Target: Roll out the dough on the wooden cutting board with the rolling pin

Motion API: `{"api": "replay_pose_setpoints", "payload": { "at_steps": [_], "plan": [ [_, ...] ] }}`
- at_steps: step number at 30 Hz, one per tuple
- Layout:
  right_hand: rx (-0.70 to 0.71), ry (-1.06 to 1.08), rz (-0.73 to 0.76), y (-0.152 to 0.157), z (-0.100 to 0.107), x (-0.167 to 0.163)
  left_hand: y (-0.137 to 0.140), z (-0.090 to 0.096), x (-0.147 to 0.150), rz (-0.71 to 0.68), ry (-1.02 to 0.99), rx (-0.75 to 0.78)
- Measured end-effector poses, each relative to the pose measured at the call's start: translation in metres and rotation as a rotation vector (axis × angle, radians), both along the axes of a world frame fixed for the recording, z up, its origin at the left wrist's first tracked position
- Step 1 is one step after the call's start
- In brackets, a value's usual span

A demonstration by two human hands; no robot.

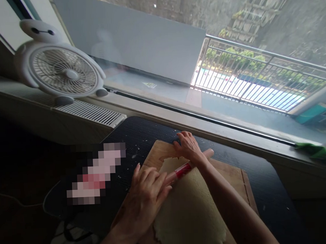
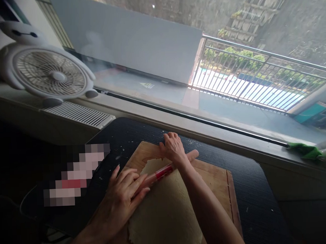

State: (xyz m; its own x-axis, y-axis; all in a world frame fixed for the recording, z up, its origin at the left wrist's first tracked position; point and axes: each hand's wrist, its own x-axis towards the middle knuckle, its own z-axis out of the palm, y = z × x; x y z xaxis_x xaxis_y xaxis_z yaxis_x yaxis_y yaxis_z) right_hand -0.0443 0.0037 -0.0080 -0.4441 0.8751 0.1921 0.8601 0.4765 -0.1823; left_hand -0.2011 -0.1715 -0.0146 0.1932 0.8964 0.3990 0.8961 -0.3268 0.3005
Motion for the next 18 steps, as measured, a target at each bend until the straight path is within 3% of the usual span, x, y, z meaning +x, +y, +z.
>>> {"api": "replay_pose_setpoints", "payload": {
  "at_steps": [2,7,9,11,16,18],
  "plan": [
    [0.008,0.024,0.037,-0.021,0.000,0.006,-0.004,0.001,-0.002,-0.001,-0.002,-0.008],
    [0.071,0.015,0.049,-0.115,-0.004,0.050,-0.016,0.008,-0.003,-0.079,-0.026,-0.071],
    [0.091,-0.009,0.043,-0.132,-0.003,0.057,-0.016,0.008,-0.003,-0.095,-0.039,-0.082],
    [0.101,0.010,0.052,-0.124,-0.002,0.053,-0.014,0.006,-0.003,-0.090,-0.053,-0.082],
    [0.127,0.137,0.038,-0.048,0.001,0.011,-0.006,-0.002,-0.004,-0.040,-0.106,-0.043],
    [0.114,0.136,0.020,-0.032,0.002,0.000,-0.008,-0.002,-0.004,-0.011,-0.120,-0.040]
  ]
}}
